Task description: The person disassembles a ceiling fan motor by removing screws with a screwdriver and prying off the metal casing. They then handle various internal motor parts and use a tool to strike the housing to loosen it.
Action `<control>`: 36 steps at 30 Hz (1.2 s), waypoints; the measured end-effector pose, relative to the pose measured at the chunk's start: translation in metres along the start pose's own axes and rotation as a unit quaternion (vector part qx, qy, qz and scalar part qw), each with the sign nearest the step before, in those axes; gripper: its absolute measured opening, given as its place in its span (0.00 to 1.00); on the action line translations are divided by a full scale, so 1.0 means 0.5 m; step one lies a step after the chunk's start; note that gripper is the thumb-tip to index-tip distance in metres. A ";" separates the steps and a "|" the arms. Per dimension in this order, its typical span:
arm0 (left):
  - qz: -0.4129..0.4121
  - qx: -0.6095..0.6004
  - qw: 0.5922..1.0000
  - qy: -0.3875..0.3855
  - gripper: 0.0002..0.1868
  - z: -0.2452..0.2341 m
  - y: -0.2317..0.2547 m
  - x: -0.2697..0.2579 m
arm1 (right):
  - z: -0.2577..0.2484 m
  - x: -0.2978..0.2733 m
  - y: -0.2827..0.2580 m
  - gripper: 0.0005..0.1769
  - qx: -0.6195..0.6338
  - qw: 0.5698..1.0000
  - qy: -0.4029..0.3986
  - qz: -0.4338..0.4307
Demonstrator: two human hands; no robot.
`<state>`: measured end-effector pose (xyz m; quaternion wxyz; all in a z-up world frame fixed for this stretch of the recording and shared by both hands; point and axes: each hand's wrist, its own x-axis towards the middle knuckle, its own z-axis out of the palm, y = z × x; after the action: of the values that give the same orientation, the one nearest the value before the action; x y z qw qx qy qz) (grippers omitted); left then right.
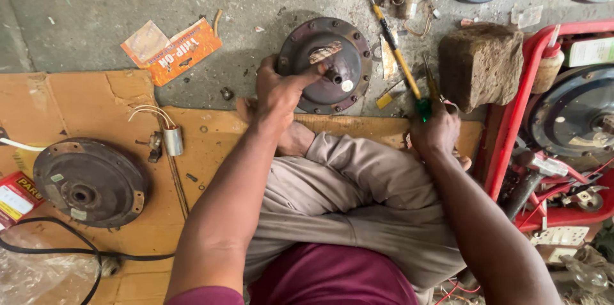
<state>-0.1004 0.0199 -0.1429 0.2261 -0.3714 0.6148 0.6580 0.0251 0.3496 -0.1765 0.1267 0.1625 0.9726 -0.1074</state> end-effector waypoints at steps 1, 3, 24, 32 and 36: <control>0.003 -0.002 1.000 0.002 0.42 0.006 -0.001 -0.006 | -0.003 -0.005 0.000 0.21 -0.001 1.000 0.002 0.008; 0.049 0.069 0.996 0.030 0.45 0.015 0.008 -0.007 | -0.031 0.000 -0.026 0.19 0.004 1.000 0.014 0.014; 0.157 0.429 0.877 0.147 0.56 -0.050 0.144 -0.016 | -0.350 -0.345 -0.093 0.21 0.368 0.912 -0.139 0.116; 0.172 0.473 0.852 0.145 0.57 -0.018 0.126 -0.041 | -0.333 -0.349 -0.114 0.21 0.333 0.917 -0.164 0.143; 0.194 0.485 0.838 0.155 0.58 -0.012 0.122 -0.051 | -0.325 -0.347 -0.118 0.19 0.390 0.892 -0.173 0.149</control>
<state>-0.1291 0.0097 -0.0841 0.1465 -0.1846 0.9418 0.2395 0.1290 0.2855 0.0355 0.2339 0.3208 0.7798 -0.4840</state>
